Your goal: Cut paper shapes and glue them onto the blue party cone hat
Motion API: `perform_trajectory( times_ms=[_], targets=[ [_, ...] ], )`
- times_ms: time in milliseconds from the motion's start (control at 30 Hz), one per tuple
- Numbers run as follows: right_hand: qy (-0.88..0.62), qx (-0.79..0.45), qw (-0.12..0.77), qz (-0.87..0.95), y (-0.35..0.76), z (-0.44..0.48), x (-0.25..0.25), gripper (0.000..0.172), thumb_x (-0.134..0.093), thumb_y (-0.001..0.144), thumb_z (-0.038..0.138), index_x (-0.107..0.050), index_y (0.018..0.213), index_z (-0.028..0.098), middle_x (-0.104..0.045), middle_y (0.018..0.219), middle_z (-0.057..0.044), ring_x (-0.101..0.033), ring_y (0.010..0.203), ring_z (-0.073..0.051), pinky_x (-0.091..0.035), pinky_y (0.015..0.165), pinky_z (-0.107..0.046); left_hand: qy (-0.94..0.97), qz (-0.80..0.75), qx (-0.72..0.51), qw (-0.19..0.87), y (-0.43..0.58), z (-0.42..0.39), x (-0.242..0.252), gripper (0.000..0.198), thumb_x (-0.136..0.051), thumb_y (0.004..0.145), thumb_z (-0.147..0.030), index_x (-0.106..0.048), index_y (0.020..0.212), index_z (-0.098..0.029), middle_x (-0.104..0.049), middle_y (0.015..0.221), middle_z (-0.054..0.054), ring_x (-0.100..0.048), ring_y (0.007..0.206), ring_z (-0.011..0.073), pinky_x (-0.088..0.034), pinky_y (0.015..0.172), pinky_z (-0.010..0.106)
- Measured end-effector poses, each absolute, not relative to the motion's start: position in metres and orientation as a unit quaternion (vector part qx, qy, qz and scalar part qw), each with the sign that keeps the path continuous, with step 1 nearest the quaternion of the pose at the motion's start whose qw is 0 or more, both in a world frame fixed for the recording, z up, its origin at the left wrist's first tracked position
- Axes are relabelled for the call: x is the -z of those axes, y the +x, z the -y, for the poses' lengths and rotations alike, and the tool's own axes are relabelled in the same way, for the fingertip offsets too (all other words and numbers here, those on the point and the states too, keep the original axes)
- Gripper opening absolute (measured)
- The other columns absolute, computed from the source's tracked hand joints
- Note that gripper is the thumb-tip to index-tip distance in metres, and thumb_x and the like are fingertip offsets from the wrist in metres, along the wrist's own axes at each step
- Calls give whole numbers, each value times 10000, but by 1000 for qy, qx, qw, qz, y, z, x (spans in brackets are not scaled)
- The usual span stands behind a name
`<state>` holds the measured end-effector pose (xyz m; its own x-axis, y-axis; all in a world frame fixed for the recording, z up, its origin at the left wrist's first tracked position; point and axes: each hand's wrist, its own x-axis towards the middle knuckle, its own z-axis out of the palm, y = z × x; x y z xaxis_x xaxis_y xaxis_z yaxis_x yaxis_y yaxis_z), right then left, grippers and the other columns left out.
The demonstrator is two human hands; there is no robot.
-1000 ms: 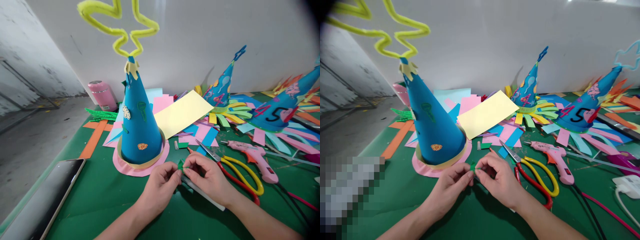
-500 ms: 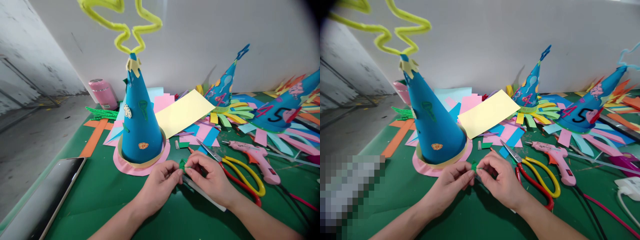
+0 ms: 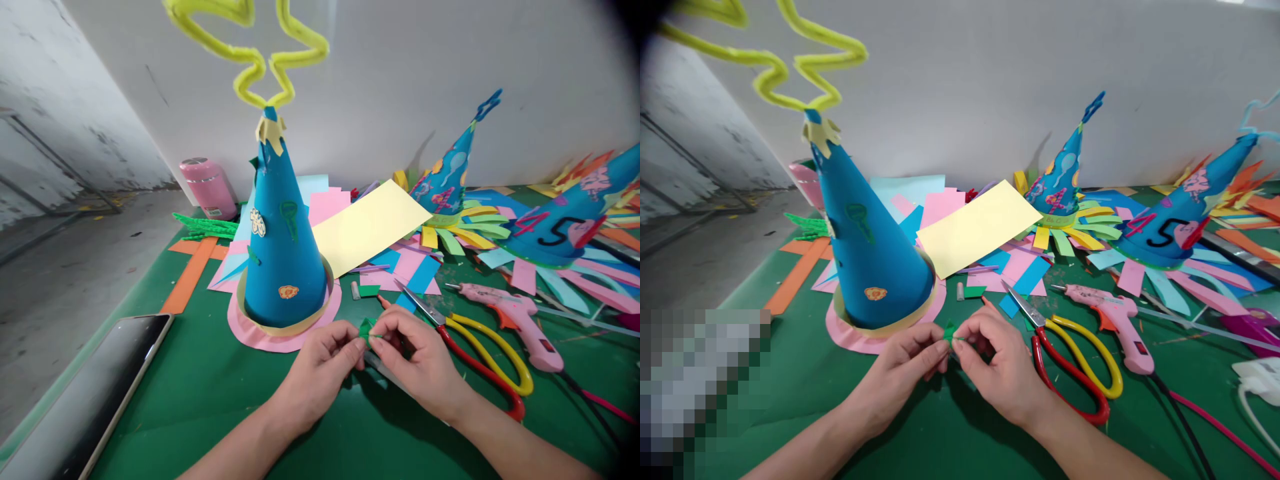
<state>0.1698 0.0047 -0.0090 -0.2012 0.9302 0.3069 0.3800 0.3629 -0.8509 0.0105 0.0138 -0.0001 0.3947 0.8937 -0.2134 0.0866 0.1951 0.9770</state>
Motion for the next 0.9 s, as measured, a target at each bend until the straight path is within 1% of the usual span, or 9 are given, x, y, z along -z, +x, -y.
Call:
perform_trajectory(
  times_ms=[67, 200, 300, 367, 433, 500, 600, 833, 900],
  targets=[
    [-460, -323, 428, 708, 170, -5, 9, 48, -524, 801, 196, -534, 754, 200, -487, 689, 8, -475, 609, -124, -426, 580, -261, 543, -450, -318, 634, 10, -14, 0, 230, -526, 781, -297, -511, 605, -149, -479, 557, -26, -369, 521, 84, -284, 489, 201],
    [-441, -313, 436, 719, 170, -4, 9, 42, -535, 790, 172, -534, 764, 205, -503, 700, 6, -484, 607, -121, -431, 593, -266, 527, -452, -317, 646, 8, -16, -1, 208, -545, 752, -290, -525, 599, -150, -495, 528, -27, -369, 496, 82, -279, 479, 203],
    [-422, -297, 437, 736, 171, -4, 9, 69, -536, 783, 143, -540, 785, 211, -521, 711, 3, -502, 617, -122, -427, 564, -255, 510, -446, -314, 665, 8, -17, -3, 190, -550, 728, -276, -519, 586, -153, -487, 497, -33, -343, 464, 76, -244, 457, 207],
    [-413, -279, 432, 752, 173, -3, 9, 89, -537, 776, 126, -547, 791, 214, -522, 721, 1, -516, 632, -123, -434, 571, -253, 501, -442, -312, 676, 9, -18, -5, 186, -547, 713, -265, -509, 569, -153, -476, 479, -36, -316, 446, 71, -211, 443, 212],
    [-407, -256, 427, 766, 174, -3, 9, 106, -543, 769, 117, -554, 805, 216, -522, 740, -1, -528, 651, -124, -449, 616, -263, 492, -439, -309, 685, 8, -19, -7, 180, -542, 703, -251, -503, 558, -151, -470, 468, -38, -302, 439, 68, -193, 441, 214],
    [-398, -228, 420, 783, 175, -3, 9, 125, -548, 766, 113, -561, 834, 217, -532, 772, -7, -541, 670, -125, -456, 705, -295, 485, -435, -303, 695, 7, -19, -8, 162, -539, 699, -236, -509, 566, -149, -472, 464, -37, -309, 442, 67, -192, 445, 214],
    [-371, -183, 404, 816, 178, -4, 8, 153, -535, 775, 107, -569, 869, 222, -553, 800, -17, -554, 691, -133, -431, 820, -357, 477, -429, -299, 707, 6, -21, -8, 137, -550, 695, -222, -523, 582, -148, -488, 475, -29, -343, 456, 71, -205, 452, 212],
    [-325, -103, 391, 855, 184, -6, 7, 200, -548, 764, 93, -589, 904, 231, -591, 767, -17, -548, 649, -137, -403, 899, -429, 474, -408, -280, 728, 2, -23, -9, 147, -585, 701, -237, -534, 595, -149, -521, 493, -24, -390, 470, 73, -240, 460, 205],
    [-316, -94, 379, 865, 186, -6, 8, 218, -551, 762, 87, -583, 920, 235, -604, 778, -23, -547, 650, -140, -423, 875, -424, 475, -400, -275, 734, 0, -24, -8, 149, -582, 716, -237, -542, 605, -147, -538, 504, -18, -397, 474, 72, -249, 462, 202]
  ],
)
